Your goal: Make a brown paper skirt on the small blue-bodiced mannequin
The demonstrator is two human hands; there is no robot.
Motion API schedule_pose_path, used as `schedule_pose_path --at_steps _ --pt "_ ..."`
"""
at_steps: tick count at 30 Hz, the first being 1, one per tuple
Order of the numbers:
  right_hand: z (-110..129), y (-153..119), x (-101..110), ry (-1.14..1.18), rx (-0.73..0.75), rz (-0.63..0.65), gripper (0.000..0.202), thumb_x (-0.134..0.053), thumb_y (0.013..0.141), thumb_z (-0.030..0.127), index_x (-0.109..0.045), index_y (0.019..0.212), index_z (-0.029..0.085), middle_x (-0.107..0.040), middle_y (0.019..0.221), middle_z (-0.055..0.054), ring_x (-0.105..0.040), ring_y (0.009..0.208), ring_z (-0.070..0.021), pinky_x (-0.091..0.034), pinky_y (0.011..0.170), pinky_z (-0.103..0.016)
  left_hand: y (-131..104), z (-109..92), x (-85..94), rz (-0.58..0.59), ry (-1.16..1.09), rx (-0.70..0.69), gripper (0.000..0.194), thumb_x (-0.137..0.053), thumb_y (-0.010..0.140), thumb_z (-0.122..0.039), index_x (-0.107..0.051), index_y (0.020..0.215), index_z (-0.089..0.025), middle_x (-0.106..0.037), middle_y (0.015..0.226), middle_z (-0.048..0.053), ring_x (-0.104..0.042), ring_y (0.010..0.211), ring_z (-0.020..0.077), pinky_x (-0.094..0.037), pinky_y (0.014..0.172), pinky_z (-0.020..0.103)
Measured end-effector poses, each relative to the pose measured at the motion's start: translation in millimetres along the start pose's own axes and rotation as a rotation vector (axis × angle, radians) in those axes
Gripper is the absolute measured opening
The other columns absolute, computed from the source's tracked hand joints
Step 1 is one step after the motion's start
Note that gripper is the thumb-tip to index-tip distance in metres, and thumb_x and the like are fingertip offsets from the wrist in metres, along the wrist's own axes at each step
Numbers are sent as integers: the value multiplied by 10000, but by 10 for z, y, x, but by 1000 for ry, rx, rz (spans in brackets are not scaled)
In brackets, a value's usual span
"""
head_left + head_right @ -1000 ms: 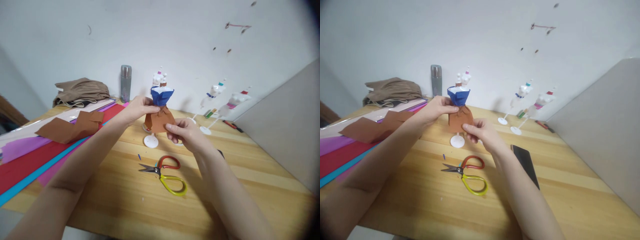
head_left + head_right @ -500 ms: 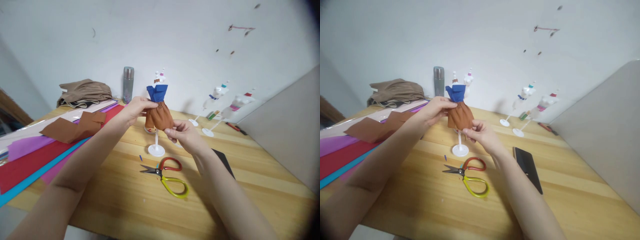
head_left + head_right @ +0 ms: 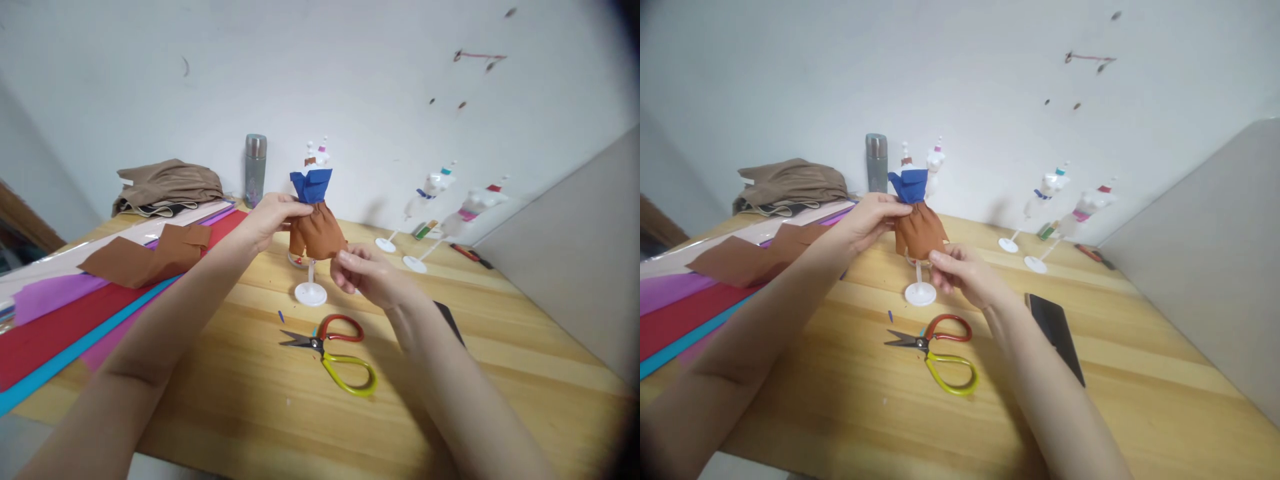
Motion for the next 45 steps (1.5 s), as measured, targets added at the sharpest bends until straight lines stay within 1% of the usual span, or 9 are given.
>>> schedule_pose_path --at_steps 3,6,9,13,20,26,33,40,45 --pt "-52 46 -168 70 42 -83 537 -898 635 612 -571 554 193 -537 495 35 -391 409 -52 -279 396 -217 27 51 -16 -90 -16 9 268 -760 744 -323 -547 683 -173 -664 760 56 -708 1070 313 -514 952 449" --pt "-78 67 -273 116 99 -230 435 -912 596 517 -631 583 186 -508 452 54 -338 385 -42 -233 401 -224 25 60 -34 -163 -36 -11 250 -758 746 -308 -558 679 -174 -656 736 44 -713 1083 326 -522 975 472" --pt "-87 71 -313 167 92 -243 373 -895 576 477 -680 608 174 -501 436 53 -326 368 -36 -226 415 -230 4 38 -40 -159 -30 -40 272 -762 759 -324 -552 666 -179 -664 747 49 -700 1138 356 -519 1008 511" --pt "-119 94 -320 169 51 -255 464 -918 533 506 -584 509 185 -475 433 43 -354 367 -40 -191 423 -237 -2 38 -33 -141 -17 -53 271 -758 775 -342 -569 672 -177 -685 774 52 -694 1165 363 -516 1032 539" --pt "-134 107 -345 184 220 -368 526 -908 614 520 -501 496 209 -410 423 59 -307 396 -45 -188 440 -266 -8 68 -102 -165 -27 -68 215 -748 781 -287 -614 690 -145 -695 765 85 -677 1194 396 -507 1032 538" --pt "-191 116 -364 203 166 -349 508 -882 633 481 -496 456 202 -403 409 54 -292 393 -38 -180 444 -267 -35 57 -131 -165 42 -51 244 -740 815 -322 -623 720 -131 -737 889 101 -638 1277 426 -516 1014 512" --pt "-322 190 -287 228 147 -306 506 -906 624 473 -517 467 191 -424 408 51 -302 398 -37 -169 454 -261 40 128 -114 -179 37 -23 246 -715 818 -320 -565 708 -158 -694 817 70 -657 1217 365 -490 1001 474" --pt "-299 189 -283 511 191 -204 590 -956 600 493 -443 559 205 -399 495 81 -283 435 -37 -217 442 -228 76 172 -53 -197 12 -51 335 -770 749 -381 -511 645 -194 -625 721 34 -695 1122 348 -521 984 512" --pt "-339 219 -266 600 208 -189 556 -935 665 372 -402 634 215 -371 511 104 -250 447 -41 -229 444 -197 49 138 -63 -176 -41 -53 275 -765 754 -343 -562 660 -183 -657 752 45 -717 1092 342 -525 994 513"
Point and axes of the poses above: each hand's wrist, its own y-axis towards the middle knuckle, its own x-axis out of the back of the hand, z = x × y, the point moved 2 cm from there along y, towards the middle knuckle
